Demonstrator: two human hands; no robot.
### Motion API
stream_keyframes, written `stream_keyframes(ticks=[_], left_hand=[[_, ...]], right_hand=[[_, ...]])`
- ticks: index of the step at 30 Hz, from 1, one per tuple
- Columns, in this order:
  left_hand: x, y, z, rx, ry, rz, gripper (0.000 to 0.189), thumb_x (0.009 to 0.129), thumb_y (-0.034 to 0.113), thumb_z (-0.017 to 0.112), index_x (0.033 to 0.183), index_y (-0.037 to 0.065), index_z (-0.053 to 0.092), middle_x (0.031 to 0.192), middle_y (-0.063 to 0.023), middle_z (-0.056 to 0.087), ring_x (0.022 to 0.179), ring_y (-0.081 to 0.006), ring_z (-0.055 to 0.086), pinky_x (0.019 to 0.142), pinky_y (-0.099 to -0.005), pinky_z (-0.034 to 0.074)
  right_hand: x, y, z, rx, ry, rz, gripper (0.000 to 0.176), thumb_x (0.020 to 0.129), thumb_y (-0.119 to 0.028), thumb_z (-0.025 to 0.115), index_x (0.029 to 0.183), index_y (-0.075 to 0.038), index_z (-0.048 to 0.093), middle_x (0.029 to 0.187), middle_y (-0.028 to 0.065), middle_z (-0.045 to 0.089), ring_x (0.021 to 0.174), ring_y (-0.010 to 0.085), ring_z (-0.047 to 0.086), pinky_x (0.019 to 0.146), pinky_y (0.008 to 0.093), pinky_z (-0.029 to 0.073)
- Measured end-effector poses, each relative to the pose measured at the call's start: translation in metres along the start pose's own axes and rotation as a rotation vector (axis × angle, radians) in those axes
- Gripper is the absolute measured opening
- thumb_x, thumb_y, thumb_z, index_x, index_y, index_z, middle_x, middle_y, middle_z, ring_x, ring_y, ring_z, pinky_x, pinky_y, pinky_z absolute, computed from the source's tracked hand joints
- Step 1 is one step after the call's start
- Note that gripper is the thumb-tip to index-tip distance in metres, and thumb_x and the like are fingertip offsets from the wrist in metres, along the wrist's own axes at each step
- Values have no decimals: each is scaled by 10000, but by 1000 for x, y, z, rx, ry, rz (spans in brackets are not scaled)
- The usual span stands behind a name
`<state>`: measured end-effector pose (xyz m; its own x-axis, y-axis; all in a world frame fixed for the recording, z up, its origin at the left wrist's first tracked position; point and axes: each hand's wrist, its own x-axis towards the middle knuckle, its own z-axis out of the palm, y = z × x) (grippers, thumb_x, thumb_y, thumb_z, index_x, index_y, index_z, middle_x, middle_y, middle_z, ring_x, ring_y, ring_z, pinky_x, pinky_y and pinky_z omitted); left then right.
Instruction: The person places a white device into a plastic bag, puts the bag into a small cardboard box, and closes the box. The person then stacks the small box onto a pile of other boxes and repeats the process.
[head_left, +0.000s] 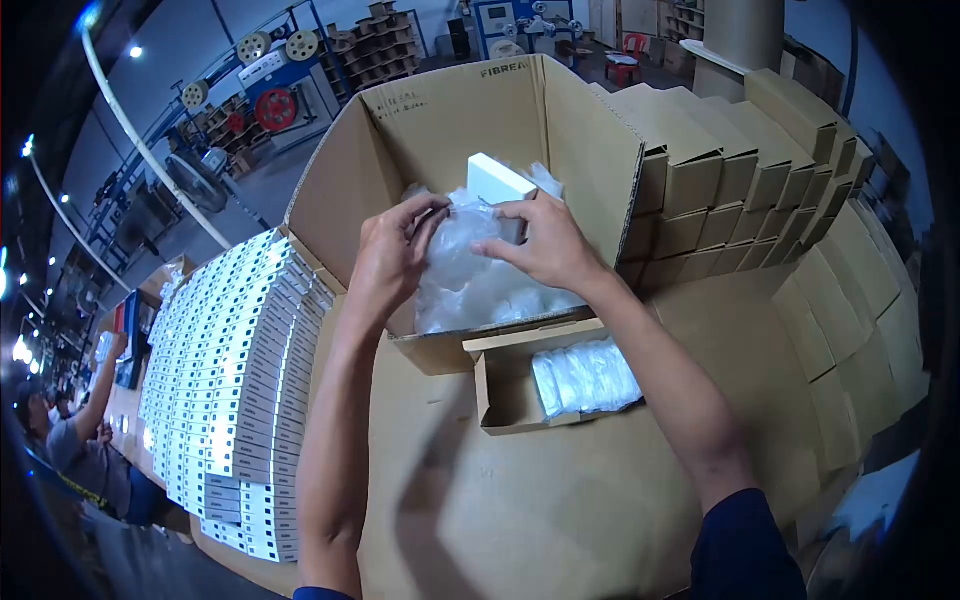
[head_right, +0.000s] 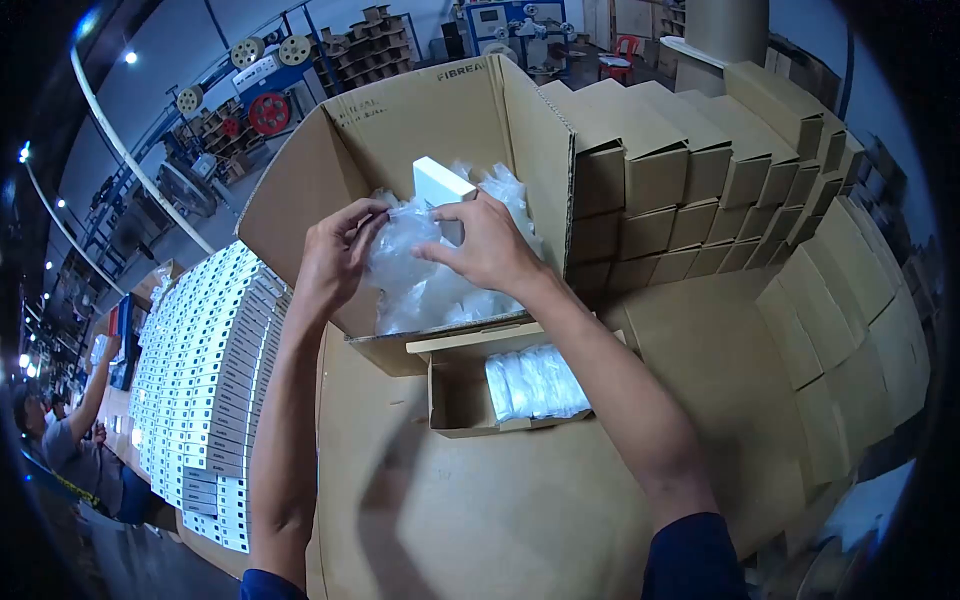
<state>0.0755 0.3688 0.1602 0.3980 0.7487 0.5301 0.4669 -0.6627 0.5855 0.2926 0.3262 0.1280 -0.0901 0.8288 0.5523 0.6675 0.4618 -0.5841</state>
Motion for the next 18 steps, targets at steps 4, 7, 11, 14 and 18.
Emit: stream_keyframes(ticks=[4,7,11,14,18], left_hand=[[17,-3,-2,123,89,95,173,987,120,675,1108,10,730,960,-164,763,844,-232,740,790,-354,557],[34,-11,-7,195,121,113,148,986,103,672,1091,25,741,933,-146,765,834,-204,740,776,-341,560],[50,-3,-15,166,218,137,122,965,86,671,1033,18,747,928,-192,749,842,-332,753,761,-388,567],[48,8,-17,131,199,209,124,968,82,673,1053,26,745,932,-185,753,841,-319,755,772,-372,568],[31,30,-25,-105,98,185,148,1002,125,668,1010,-5,737,893,-113,765,808,-158,728,769,-307,562]], right_hand=[[8,14,9,72,68,48,271,884,-279,788,921,-11,782,804,175,698,805,323,672,818,428,519],[1,20,2,-83,109,85,247,888,-244,778,936,-2,782,862,196,709,879,332,675,896,428,513],[-9,39,3,-281,-11,148,369,837,-255,808,1090,10,765,1163,303,675,1167,422,627,1032,460,490],[-7,17,-14,-197,56,63,510,781,-294,850,1178,7,741,1231,317,639,1215,427,605,1065,454,474],[-5,-41,-53,88,15,128,644,736,-423,893,1164,34,745,1037,245,714,930,311,699,898,387,547]])
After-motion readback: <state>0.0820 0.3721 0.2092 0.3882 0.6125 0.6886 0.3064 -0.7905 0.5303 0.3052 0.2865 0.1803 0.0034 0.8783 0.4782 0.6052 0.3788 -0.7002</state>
